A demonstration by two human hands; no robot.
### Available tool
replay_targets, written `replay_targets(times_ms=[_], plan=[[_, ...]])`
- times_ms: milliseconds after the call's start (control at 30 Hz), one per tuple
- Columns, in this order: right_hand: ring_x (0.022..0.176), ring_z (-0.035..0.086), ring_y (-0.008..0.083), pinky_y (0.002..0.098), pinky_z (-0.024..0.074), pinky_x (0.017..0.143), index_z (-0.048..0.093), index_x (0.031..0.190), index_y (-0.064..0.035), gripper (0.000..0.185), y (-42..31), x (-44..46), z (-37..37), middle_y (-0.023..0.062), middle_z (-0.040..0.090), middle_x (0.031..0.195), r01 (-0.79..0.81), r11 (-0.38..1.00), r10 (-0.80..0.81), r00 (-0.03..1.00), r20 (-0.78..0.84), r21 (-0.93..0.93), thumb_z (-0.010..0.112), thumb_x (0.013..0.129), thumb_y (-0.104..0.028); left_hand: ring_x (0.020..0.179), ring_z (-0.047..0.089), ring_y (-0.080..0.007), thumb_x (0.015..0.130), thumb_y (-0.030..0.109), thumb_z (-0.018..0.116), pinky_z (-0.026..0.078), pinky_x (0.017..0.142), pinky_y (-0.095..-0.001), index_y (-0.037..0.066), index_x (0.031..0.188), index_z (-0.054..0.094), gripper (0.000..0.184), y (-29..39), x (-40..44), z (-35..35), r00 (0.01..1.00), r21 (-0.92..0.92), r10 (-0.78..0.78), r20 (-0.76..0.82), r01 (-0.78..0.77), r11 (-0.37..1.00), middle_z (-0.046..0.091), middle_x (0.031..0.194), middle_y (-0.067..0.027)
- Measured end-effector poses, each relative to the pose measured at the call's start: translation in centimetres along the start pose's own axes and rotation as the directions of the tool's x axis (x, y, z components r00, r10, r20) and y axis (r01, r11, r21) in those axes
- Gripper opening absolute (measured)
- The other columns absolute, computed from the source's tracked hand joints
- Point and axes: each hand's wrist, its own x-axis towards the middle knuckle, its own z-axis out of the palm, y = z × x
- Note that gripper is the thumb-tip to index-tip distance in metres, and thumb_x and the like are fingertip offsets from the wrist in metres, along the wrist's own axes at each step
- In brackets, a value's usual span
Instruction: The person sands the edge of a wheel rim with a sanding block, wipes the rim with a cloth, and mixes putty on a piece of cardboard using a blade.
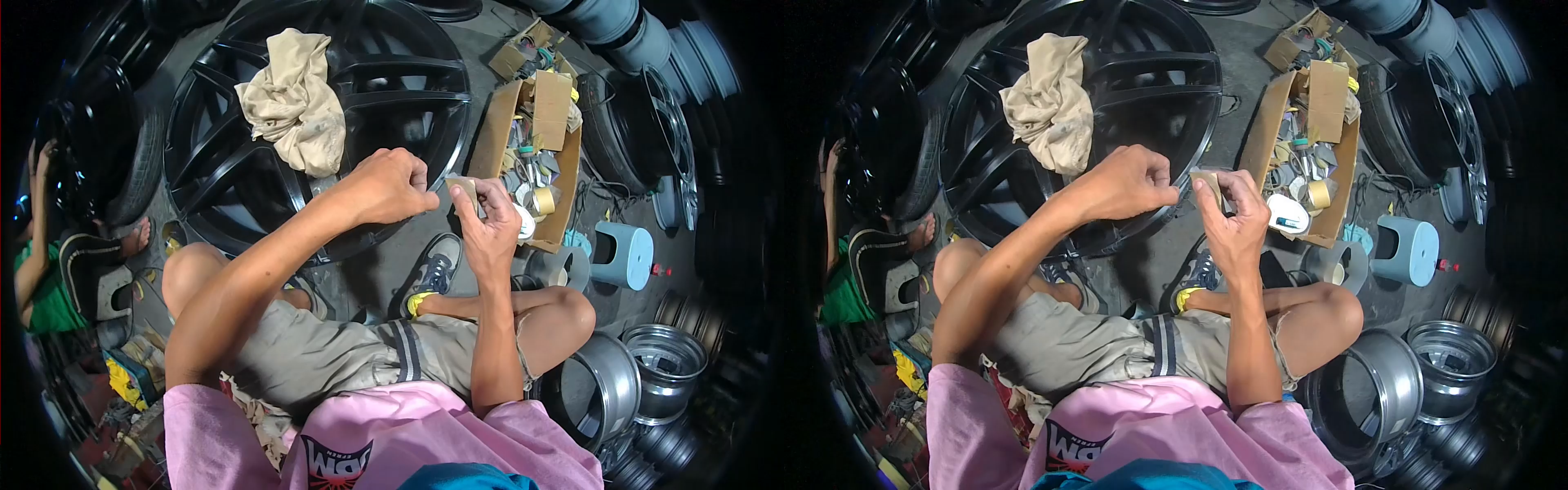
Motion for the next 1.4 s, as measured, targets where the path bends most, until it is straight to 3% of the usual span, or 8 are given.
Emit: replay_targets(times_ms=[33, 67, 200, 400, 533, 933, 1100, 1400], plan=[[0.08, 0.058, 0.0088, 0.0261, 0.0471, 0.071, 0.074, 0.105, 0.0059, 0.018, 0.0, 0.0, 0.0, 0.0036, 0.066, 0.093, 0.0, 1.0, 0.0, 1.0, 0.004, -0.001, 0.08, 0.097, -0.009, 0.07, 0.067, -0.0227, 0.084, 0.029, 0.078, 0.054, 0.07, -0.0381, -0.005, 0.082, 0.07, 0.035, 0.1, -0.1, 0.0, 1.0, 0.029, 0.004, 0.006, -0.004, 1.0, 0.069, 0.072, -0.0149], [0.079, 0.058, 0.0102, 0.027, 0.0474, 0.071, 0.074, 0.104, 0.0058, 0.018, 0.0, 0.1, 0.0, 0.0048, 0.066, 0.091, 0.02, 0.999, -0.02, 1.0, -0.003, -0.041, 0.08, 0.096, -0.008, 0.07, 0.067, -0.0227, 0.084, 0.029, 0.078, 0.054, 0.07, -0.0381, -0.005, 0.082, 0.07, 0.035, 0.2, -0.2, 0.0, 1.0, 0.027, 0.003, 0.005, -0.003, 1.0, 0.069, 0.072, -0.0149], [0.074, 0.059, 0.0148, 0.0294, 0.0478, 0.069, 0.074, 0.1, 0.0054, 0.016, -1.5, 0.7, 0.2, 0.008, 0.065, 0.085, 0.129, 0.968, -0.134, 0.991, -0.006, -0.216, 0.082, 0.092, -0.007, 0.069, 0.068, -0.0275, 0.084, 0.028, 0.077, 0.054, 0.07, -0.0395, -0.005, 0.082, 0.07, 0.034, 0.0, -0.1, 0.2, 0.999, 0.055, 0.031, -0.015, -0.03, 0.998, 0.07, 0.072, -0.0169], [0.073, 0.059, 0.016, 0.0303, 0.0484, 0.067, 0.076, 0.099, 0.005, 0.016, -3.0, 0.7, -0.2, 0.0085, 0.065, 0.083, 0.137, 0.942, -0.134, 0.99, 0.029, -0.306, 0.082, 0.091, -0.008, 0.072, 0.072, -0.0303, 0.083, 0.029, 0.077, 0.055, 0.07, -0.0406, -0.005, 0.082, 0.07, 0.035, -0.2, -0.1, 0.1, 0.999, 0.078, 0.046, -0.023, -0.045, 0.996, 0.07, 0.073, -0.0184], [0.073, 0.061, 0.0173, 0.0311, 0.0497, 0.068, 0.076, 0.1, 0.0044, 0.016, -2.4, 0.9, -0.1, 0.0088, 0.066, 0.084, 0.213, 0.927, -0.217, 0.976, 0.024, -0.308, 0.082, 0.09, -0.007, 0.073, 0.072, -0.0307, 0.083, 0.029, 0.077, 0.055, 0.071, -0.0409, -0.005, 0.082, 0.07, 0.035, -0.2, 0.1, 0.3, 0.999, 0.075, 0.037, -0.02, -0.036, 0.997, 0.071, 0.074, -0.0193], [0.074, 0.062, 0.0185, 0.0323, 0.0506, 0.07, 0.077, 0.101, 0.004, 0.016, -3.5, 0.6, -0.5, 0.0093, 0.067, 0.086, 0.177, 0.916, -0.166, 0.984, 0.062, -0.359, 0.081, 0.089, -0.006, 0.071, 0.069, -0.0252, 0.083, 0.028, 0.078, 0.055, 0.071, -0.0396, -0.006, 0.081, 0.071, 0.034, -0.1, 0.1, 0.0, 1.0, 0.044, 0.017, 0.001, -0.017, 0.999, 0.071, 0.072, -0.0174], [0.072, 0.06, 0.0168, 0.0319, 0.0486, 0.068, 0.077, 0.102, 0.0043, 0.018, -2.2, 0.6, -0.7, 0.0086, 0.066, 0.085, 0.109, 0.96, -0.113, 0.994, -0.002, -0.259, 0.082, 0.09, -0.008, 0.071, 0.069, -0.0244, 0.082, 0.028, 0.078, 0.055, 0.072, -0.0394, -0.006, 0.082, 0.072, 0.035, -0.2, 0.3, 0.0, 1.0, 0.036, 0.008, 0.007, -0.009, 0.999, 0.071, 0.073, -0.0173], [0.071, 0.059, 0.0168, 0.0321, 0.0476, 0.066, 0.078, 0.101, 0.0036, 0.017, -2.8, 0.8, -0.4, 0.0088, 0.067, 0.085, 0.119, 0.96, -0.11, 0.993, 0.049, -0.253, 0.081, 0.091, -0.01, 0.071, 0.068, -0.0234, 0.083, 0.029, 0.077, 0.054, 0.071, -0.0394, -0.006, 0.081, 0.071, 0.035, -0.2, 0.3, -0.2, 1.0, 0.033, 0.011, 0.019, -0.011, 0.999, 0.07, 0.071, -0.0163]])
